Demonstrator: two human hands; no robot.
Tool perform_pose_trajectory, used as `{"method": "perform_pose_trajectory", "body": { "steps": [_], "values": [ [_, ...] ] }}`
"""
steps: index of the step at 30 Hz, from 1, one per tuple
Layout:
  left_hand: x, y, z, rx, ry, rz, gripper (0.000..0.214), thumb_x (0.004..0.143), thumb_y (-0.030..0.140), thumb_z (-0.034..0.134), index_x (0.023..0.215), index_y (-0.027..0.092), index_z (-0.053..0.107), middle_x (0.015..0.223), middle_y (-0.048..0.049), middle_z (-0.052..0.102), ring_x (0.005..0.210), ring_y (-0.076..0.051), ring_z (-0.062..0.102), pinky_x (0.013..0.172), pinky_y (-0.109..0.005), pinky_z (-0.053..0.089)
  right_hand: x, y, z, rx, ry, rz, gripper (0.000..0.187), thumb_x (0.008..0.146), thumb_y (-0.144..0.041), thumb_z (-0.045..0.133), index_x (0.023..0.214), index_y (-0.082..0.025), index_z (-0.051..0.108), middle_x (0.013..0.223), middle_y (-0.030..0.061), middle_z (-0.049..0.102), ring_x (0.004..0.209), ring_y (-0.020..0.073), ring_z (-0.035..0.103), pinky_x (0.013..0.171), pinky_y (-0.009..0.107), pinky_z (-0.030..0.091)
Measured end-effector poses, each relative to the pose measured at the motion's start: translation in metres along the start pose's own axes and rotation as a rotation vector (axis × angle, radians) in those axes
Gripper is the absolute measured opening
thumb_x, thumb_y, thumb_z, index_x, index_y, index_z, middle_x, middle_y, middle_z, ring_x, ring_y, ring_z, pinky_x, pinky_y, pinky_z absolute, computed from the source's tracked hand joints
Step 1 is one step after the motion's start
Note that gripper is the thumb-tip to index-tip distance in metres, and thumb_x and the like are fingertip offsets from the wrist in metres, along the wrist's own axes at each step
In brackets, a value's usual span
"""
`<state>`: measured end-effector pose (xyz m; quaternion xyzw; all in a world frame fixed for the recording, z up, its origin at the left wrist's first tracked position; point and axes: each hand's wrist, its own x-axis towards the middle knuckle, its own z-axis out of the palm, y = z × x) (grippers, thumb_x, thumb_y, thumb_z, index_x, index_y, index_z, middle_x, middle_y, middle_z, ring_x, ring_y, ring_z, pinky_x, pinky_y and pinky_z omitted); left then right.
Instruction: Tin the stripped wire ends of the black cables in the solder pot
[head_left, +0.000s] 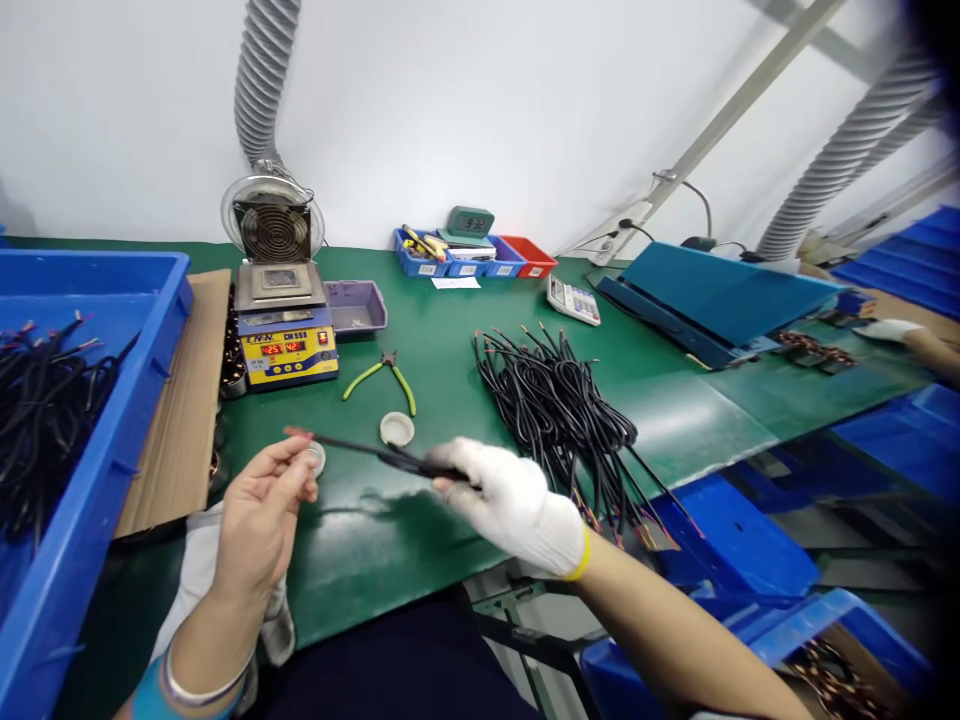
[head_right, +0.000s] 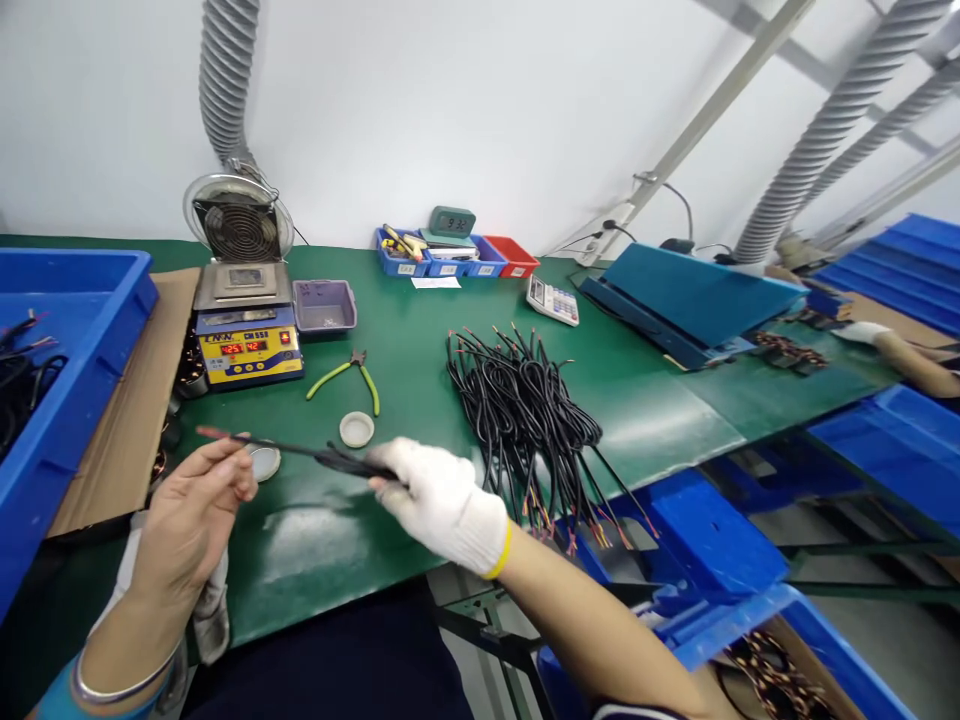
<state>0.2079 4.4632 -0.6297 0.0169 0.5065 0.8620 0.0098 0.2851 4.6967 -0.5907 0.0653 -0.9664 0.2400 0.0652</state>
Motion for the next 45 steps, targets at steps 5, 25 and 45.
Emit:
{"method": "perform_pose_trajectory", "body": {
  "steps": [5,25,45],
  "values": [
    [-0.001,-0.005,0.0,-0.001,-0.023,0.006,0.024,0.059,0.029,0.082,0.079,0.017,0.073,0.071,-0.0014,0.062,0.053,-0.008,0.052,0.046,-0.019,0.041,-0.001,-0.005,0.015,-0.022,-0.155,0.053,0.027,0.086,-0.033,0.049,0.108,-0.025,0.063,0.096,0.0002,0.068,0.088,0.0161,0.062,0.072,0.026,0.04],
    [-0.003,0.001,0.003,-0.028,-0.006,-0.122,0.03,0.057,0.031,0.084,0.07,0.014,0.062,0.064,0.0004,0.061,0.049,-0.008,0.052,0.04,-0.017,0.041,-0.014,-0.006,0.019,-0.067,-0.239,0.045,0.028,0.086,-0.033,0.048,0.11,-0.026,0.062,0.097,0.0008,0.068,0.086,0.0157,0.061,0.072,0.026,0.038],
    [-0.008,-0.008,-0.005,-0.038,-0.208,0.254,0.004,0.08,0.024,0.067,0.078,0.021,0.065,0.078,0.001,0.06,0.052,-0.008,0.055,0.053,-0.022,0.044,-0.011,-0.024,0.023,0.129,-0.546,0.123,0.023,0.075,-0.036,0.058,0.096,-0.03,0.066,0.079,-0.0051,0.065,0.07,0.01,0.054,0.059,0.02,0.032]
  ]
}}
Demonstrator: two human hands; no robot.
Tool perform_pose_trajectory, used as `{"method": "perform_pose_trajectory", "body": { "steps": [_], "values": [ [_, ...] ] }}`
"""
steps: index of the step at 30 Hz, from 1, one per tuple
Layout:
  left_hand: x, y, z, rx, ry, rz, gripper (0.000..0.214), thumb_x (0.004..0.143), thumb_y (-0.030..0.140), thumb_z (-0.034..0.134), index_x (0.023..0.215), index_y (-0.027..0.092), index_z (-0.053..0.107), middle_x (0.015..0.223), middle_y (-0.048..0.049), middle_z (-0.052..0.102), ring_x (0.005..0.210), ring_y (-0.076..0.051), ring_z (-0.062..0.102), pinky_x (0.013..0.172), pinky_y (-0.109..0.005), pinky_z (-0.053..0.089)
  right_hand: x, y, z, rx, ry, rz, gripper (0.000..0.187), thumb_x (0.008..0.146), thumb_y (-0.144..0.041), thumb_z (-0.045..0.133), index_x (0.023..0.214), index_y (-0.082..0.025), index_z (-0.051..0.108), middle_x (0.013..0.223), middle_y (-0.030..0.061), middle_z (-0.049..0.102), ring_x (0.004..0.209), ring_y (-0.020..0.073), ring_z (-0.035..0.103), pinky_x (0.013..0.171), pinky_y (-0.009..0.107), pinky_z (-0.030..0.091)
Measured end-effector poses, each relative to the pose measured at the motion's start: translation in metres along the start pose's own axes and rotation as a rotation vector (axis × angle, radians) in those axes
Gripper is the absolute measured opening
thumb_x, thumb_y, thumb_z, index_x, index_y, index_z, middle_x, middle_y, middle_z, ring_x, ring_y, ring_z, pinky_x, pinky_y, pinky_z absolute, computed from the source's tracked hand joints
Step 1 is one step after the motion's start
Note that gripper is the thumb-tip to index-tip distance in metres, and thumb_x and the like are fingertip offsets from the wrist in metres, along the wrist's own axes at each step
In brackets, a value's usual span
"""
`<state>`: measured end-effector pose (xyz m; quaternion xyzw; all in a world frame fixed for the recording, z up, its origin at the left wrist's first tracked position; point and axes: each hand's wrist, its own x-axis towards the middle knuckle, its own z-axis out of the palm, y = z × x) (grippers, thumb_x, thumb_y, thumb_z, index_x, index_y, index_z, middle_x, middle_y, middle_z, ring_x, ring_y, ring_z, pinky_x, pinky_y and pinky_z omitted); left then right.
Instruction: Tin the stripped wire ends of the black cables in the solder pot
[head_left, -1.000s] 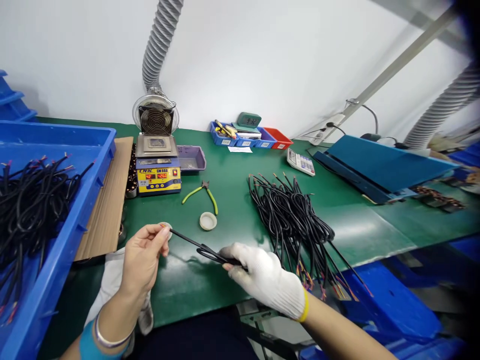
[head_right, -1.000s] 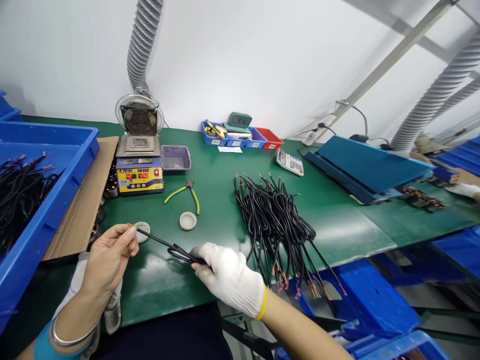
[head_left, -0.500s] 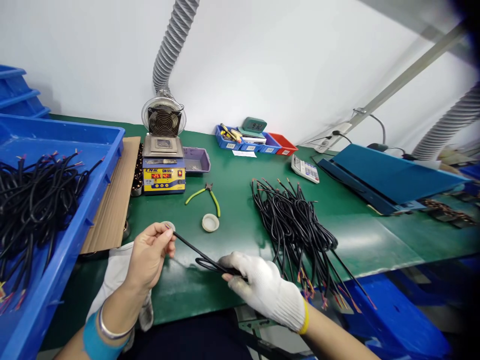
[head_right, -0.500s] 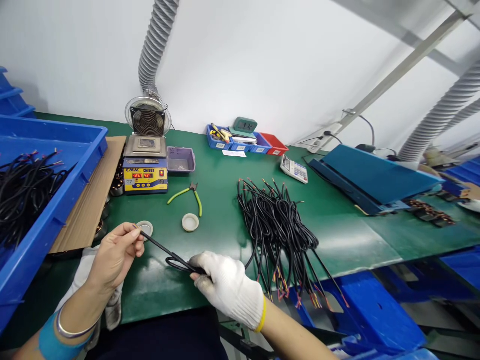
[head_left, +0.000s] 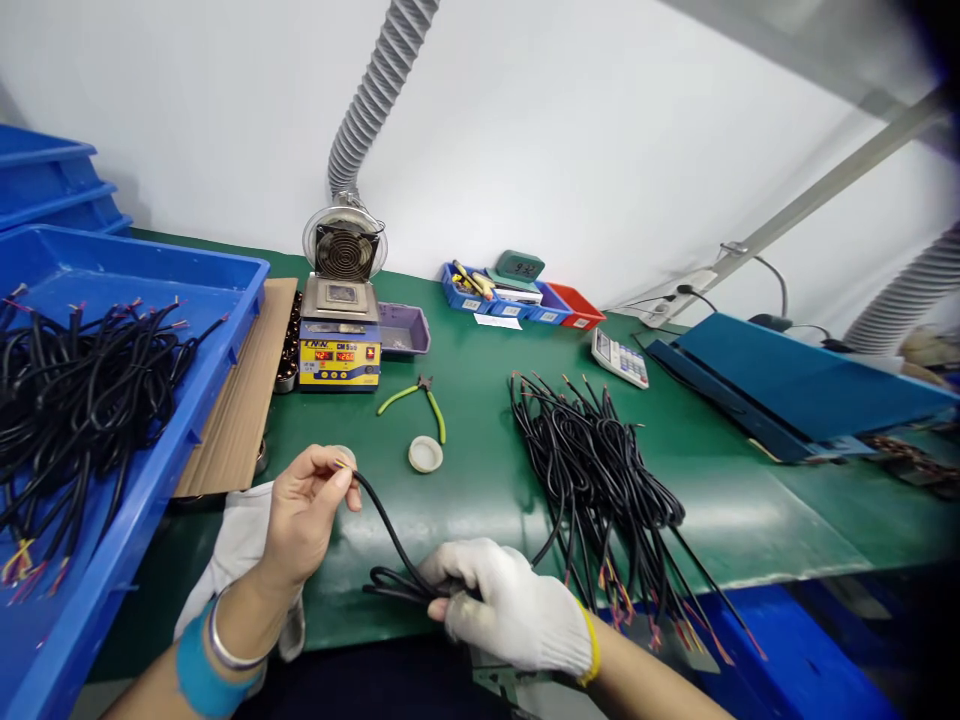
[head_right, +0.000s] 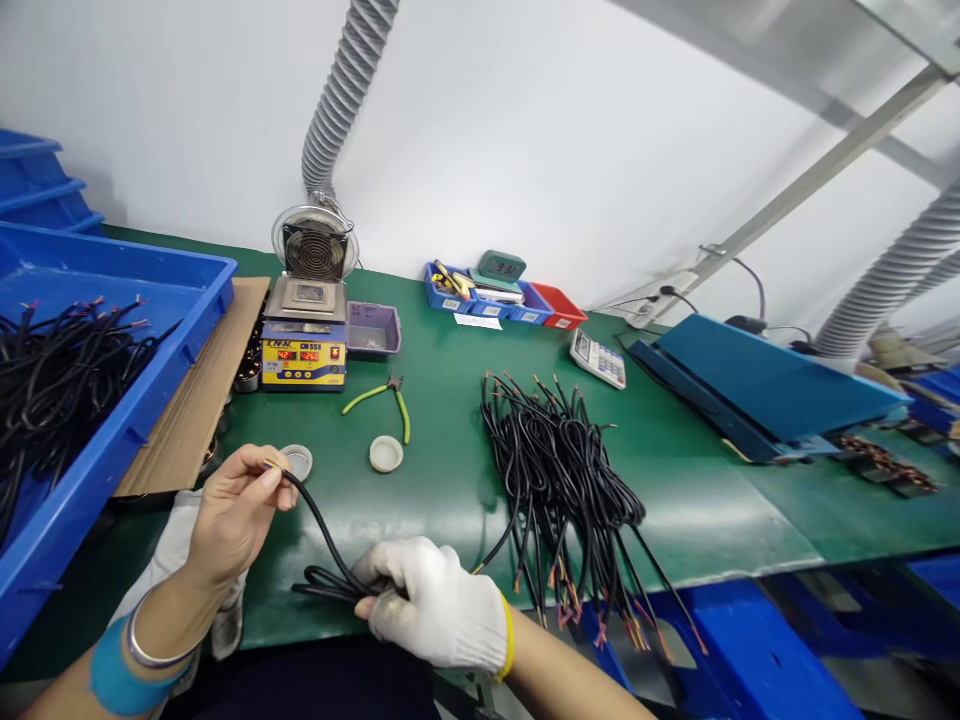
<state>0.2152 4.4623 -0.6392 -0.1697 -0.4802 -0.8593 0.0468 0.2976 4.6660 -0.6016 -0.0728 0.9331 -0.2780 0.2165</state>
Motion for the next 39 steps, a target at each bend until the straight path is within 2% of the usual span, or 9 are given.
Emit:
{"method": "perform_pose_trajectory", "body": {
  "steps": [4,10,12,15,20,24,28,32,39],
  "values": [
    [0.0,-0.005,0.0,0.086,0.099,0.133,0.003,0.081,0.023,0.066,0.08,0.021,0.064,0.076,0.0013,0.06,0.052,-0.008,0.054,0.054,-0.022,0.045,0.004,-0.018,0.0,-0.037,-0.053,-0.084,0.024,0.073,-0.037,0.06,0.096,-0.03,0.067,0.08,-0.0051,0.066,0.069,0.0092,0.053,0.056,0.018,0.031],
    [-0.001,-0.004,0.001,0.157,0.189,0.183,0.006,0.079,0.023,0.068,0.078,0.018,0.064,0.071,0.0009,0.06,0.052,-0.007,0.051,0.052,-0.019,0.044,0.01,-0.041,-0.003,-0.088,-0.121,-0.273,0.025,0.075,-0.037,0.06,0.096,-0.026,0.068,0.083,-0.0021,0.067,0.069,0.0088,0.053,0.056,0.018,0.03],
    [0.0,-0.002,0.0,0.132,0.181,0.152,0.008,0.078,0.024,0.069,0.076,0.018,0.064,0.069,0.0011,0.06,0.052,-0.007,0.052,0.053,-0.019,0.044,0.009,-0.039,-0.004,-0.097,-0.089,-0.278,0.025,0.076,-0.035,0.059,0.098,-0.027,0.067,0.086,-0.0024,0.067,0.071,0.0089,0.054,0.058,0.017,0.031],
    [0.002,0.002,0.001,0.046,0.158,0.046,0.015,0.074,0.028,0.073,0.074,0.017,0.064,0.062,0.0017,0.06,0.05,-0.008,0.052,0.051,-0.018,0.044,0.007,-0.032,-0.004,-0.102,-0.034,-0.211,0.024,0.077,-0.035,0.057,0.099,-0.028,0.066,0.086,-0.0033,0.067,0.073,0.0093,0.055,0.059,0.018,0.032],
    [0.001,0.009,0.006,-0.039,0.108,-0.107,0.025,0.064,0.03,0.08,0.076,0.015,0.064,0.07,-0.0028,0.067,0.046,-0.008,0.052,0.042,-0.018,0.043,0.001,-0.019,-0.007,-0.115,0.009,-0.161,0.024,0.079,-0.035,0.054,0.099,-0.027,0.064,0.086,-0.0026,0.066,0.074,0.0113,0.057,0.06,0.02,0.032],
    [0.0,0.008,0.007,-0.031,0.133,-0.125,0.024,0.063,0.03,0.081,0.072,0.015,0.064,0.069,-0.0027,0.067,0.047,-0.009,0.053,0.042,-0.018,0.043,-0.001,-0.012,-0.005,-0.154,0.066,-0.157,0.027,0.08,-0.035,0.054,0.104,-0.028,0.064,0.093,-0.0011,0.068,0.082,0.0146,0.06,0.065,0.023,0.034],
    [0.0,0.006,0.006,-0.008,0.16,-0.131,0.022,0.066,0.03,0.079,0.069,0.015,0.063,0.068,-0.0024,0.065,0.048,-0.009,0.053,0.041,-0.019,0.043,0.001,-0.006,-0.002,-0.188,0.128,-0.152,0.026,0.082,-0.034,0.052,0.103,-0.026,0.064,0.093,0.0005,0.068,0.081,0.0146,0.06,0.066,0.023,0.035],
    [0.001,0.009,0.003,0.042,0.081,-0.136,0.018,0.07,0.029,0.076,0.066,0.015,0.064,0.068,-0.0023,0.063,0.049,-0.009,0.052,0.043,-0.019,0.043,0.001,0.0,-0.003,-0.198,0.149,-0.139,0.027,0.083,-0.033,0.051,0.105,-0.025,0.064,0.096,0.0014,0.068,0.082,0.0147,0.061,0.066,0.023,0.036],
    [0.007,0.011,-0.01,0.233,-0.207,-0.125,0.018,0.075,0.025,0.068,0.06,0.017,0.061,0.062,-0.0034,0.056,0.053,-0.013,0.049,0.043,-0.021,0.042,-0.006,0.008,-0.013,-0.232,0.235,-0.063,0.029,0.086,-0.033,0.048,0.108,-0.024,0.063,0.1,0.0016,0.068,0.089,0.0164,0.061,0.073,0.026,0.038]
  ]
}}
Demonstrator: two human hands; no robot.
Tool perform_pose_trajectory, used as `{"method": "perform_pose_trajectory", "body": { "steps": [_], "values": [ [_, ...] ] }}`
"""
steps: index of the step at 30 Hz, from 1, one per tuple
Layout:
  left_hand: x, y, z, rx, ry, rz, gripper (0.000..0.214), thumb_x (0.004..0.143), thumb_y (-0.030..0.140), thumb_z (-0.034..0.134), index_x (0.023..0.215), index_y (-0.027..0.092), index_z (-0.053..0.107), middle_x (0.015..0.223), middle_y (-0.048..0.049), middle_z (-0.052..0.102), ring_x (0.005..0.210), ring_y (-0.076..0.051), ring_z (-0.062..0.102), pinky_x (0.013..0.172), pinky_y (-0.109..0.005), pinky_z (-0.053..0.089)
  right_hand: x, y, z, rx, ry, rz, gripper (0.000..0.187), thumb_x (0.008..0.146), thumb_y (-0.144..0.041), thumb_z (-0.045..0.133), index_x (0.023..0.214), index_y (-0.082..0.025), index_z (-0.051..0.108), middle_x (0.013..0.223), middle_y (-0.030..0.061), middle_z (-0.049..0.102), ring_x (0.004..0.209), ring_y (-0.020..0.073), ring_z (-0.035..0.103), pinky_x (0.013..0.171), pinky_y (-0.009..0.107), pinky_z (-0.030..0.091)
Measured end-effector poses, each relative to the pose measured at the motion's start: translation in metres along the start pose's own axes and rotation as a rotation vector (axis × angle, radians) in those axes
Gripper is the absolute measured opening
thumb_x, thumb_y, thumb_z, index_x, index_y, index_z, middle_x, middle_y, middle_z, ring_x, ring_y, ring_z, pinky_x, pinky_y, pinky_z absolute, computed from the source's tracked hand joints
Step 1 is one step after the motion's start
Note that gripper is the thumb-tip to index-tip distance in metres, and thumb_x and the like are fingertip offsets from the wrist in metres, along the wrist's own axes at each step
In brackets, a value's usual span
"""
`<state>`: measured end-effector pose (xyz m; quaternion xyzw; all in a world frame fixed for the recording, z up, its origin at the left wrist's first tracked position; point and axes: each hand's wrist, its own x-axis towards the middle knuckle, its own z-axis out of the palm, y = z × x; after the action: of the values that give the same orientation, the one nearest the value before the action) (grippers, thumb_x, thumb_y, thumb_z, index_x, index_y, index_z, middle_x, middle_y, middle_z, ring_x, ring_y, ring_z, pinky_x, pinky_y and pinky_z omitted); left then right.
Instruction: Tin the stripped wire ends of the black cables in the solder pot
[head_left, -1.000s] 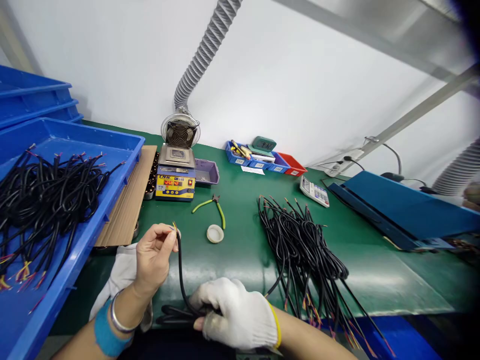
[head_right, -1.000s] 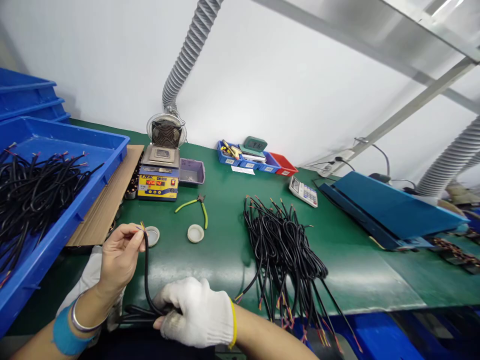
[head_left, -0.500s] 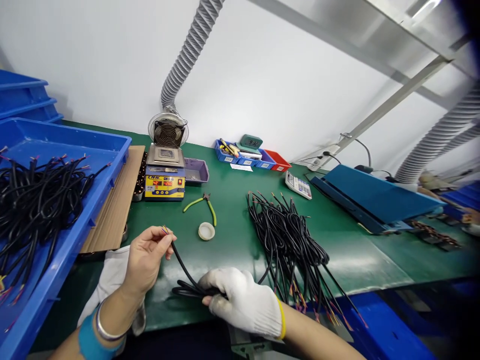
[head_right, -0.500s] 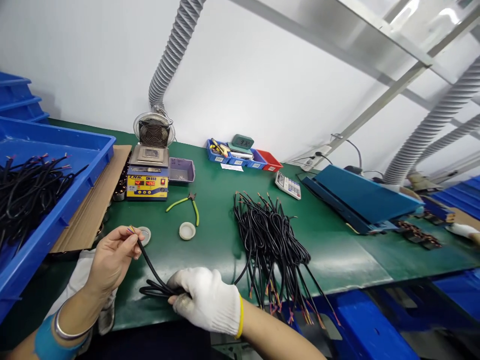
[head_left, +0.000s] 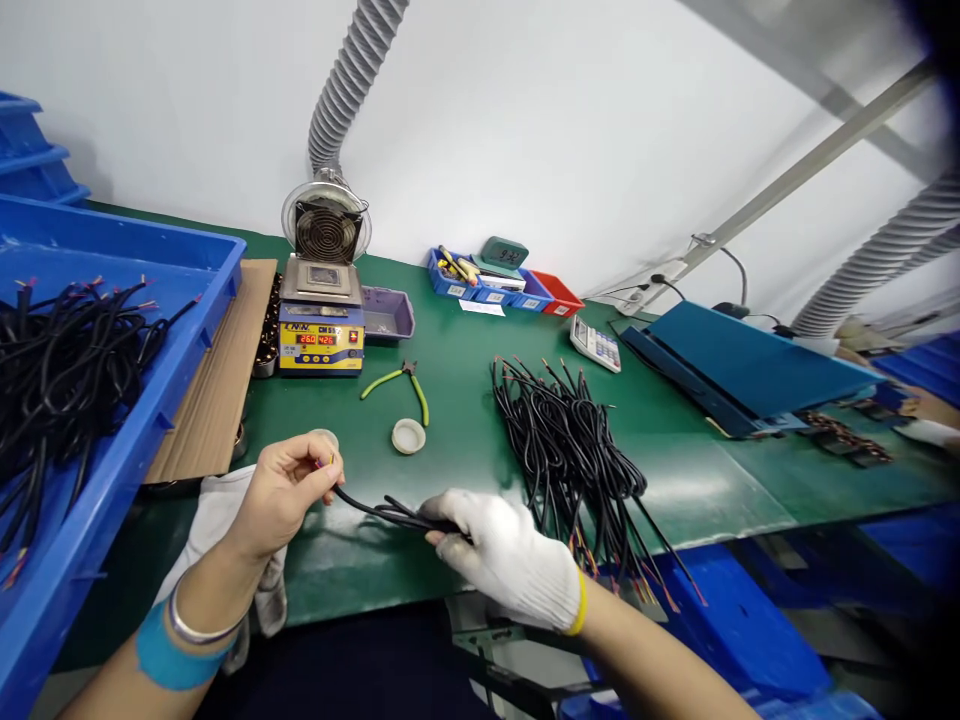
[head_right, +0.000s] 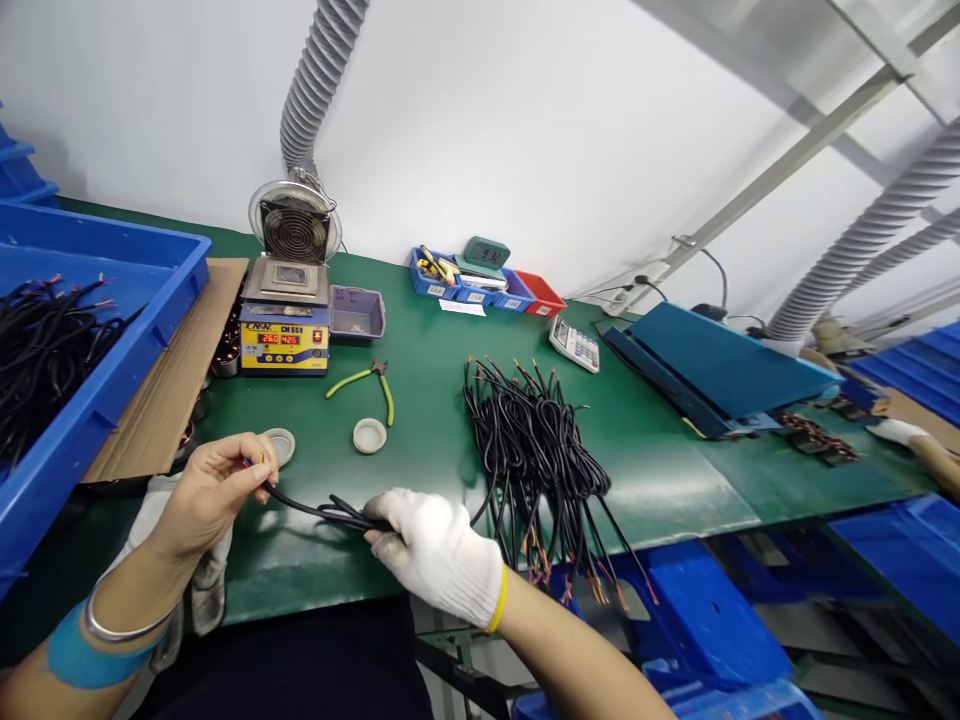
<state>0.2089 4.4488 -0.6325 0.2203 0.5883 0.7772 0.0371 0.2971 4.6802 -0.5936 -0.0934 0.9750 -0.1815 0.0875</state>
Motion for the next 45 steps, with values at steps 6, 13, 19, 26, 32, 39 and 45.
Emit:
{"method": "perform_pose_trajectory", "body": {
  "steps": [6,13,19,26,32,39,45],
  "values": [
    [0.001,0.002,-0.001,0.123,-0.091,0.025,0.018,0.074,0.021,0.064,0.057,0.018,0.057,0.059,-0.005,0.057,0.053,-0.014,0.047,0.044,-0.024,0.038,-0.006,0.008,-0.011,-0.023,0.064,0.075,0.03,0.087,-0.037,0.047,0.11,-0.026,0.062,0.101,-0.0004,0.068,0.093,0.0172,0.061,0.073,0.027,0.037],
    [0.0,0.004,0.002,0.06,-0.083,0.061,0.016,0.076,0.018,0.065,0.061,0.017,0.061,0.065,-0.0038,0.06,0.048,-0.011,0.051,0.044,-0.022,0.042,-0.003,0.011,-0.015,0.058,0.071,0.151,0.031,0.084,-0.036,0.049,0.109,-0.026,0.064,0.1,0.0013,0.069,0.09,0.0174,0.061,0.072,0.028,0.039],
    [0.0,-0.001,0.007,-0.153,0.054,0.037,0.005,0.073,0.017,0.073,0.076,0.021,0.074,0.079,-0.0032,0.069,0.062,-0.013,0.065,0.056,-0.022,0.056,0.0,0.009,-0.018,0.192,0.055,0.188,0.031,0.081,-0.034,0.05,0.105,-0.023,0.066,0.087,0.0011,0.069,0.076,0.0138,0.06,0.066,0.025,0.039],
    [0.001,-0.001,0.008,-0.231,0.147,-0.005,0.008,0.074,0.026,0.074,0.081,0.022,0.076,0.089,-0.0061,0.074,0.065,-0.014,0.069,0.064,-0.023,0.059,0.005,0.0,-0.011,0.315,-0.05,0.147,0.028,0.079,-0.032,0.053,0.102,-0.02,0.065,0.077,0.0002,0.066,0.067,0.011,0.055,0.059,0.022,0.037],
    [0.003,-0.002,0.011,-0.263,0.267,0.031,0.01,0.073,0.029,0.075,0.08,0.022,0.076,0.091,-0.0066,0.074,0.074,-0.018,0.07,0.064,-0.026,0.059,0.012,-0.012,-0.007,0.553,-0.316,0.092,0.029,0.08,-0.028,0.053,0.105,-0.016,0.061,0.073,0.0004,0.066,0.06,0.0078,0.052,0.052,0.017,0.035],
    [0.005,-0.006,0.008,-0.109,0.272,0.074,0.034,0.077,0.029,0.07,0.11,0.025,0.068,0.114,-0.008,0.067,0.073,-0.012,0.064,0.061,-0.02,0.054,0.043,-0.01,-0.047,1.042,0.267,-0.036,0.015,0.077,-0.021,0.058,0.091,-0.015,0.058,0.071,-0.0017,0.06,0.06,0.0075,0.057,0.058,0.02,0.048],
    [0.003,-0.016,0.01,0.155,-0.014,-0.121,0.03,0.081,0.04,0.065,0.103,0.021,0.071,0.102,-0.0082,0.072,0.092,-0.019,0.066,0.072,-0.024,0.054,0.1,0.004,-0.08,1.705,0.779,-0.14,0.005,0.083,-0.012,0.05,0.083,-0.017,0.05,0.068,-0.005,0.058,0.058,0.0064,0.058,0.067,0.03,0.058]
  ]
}}
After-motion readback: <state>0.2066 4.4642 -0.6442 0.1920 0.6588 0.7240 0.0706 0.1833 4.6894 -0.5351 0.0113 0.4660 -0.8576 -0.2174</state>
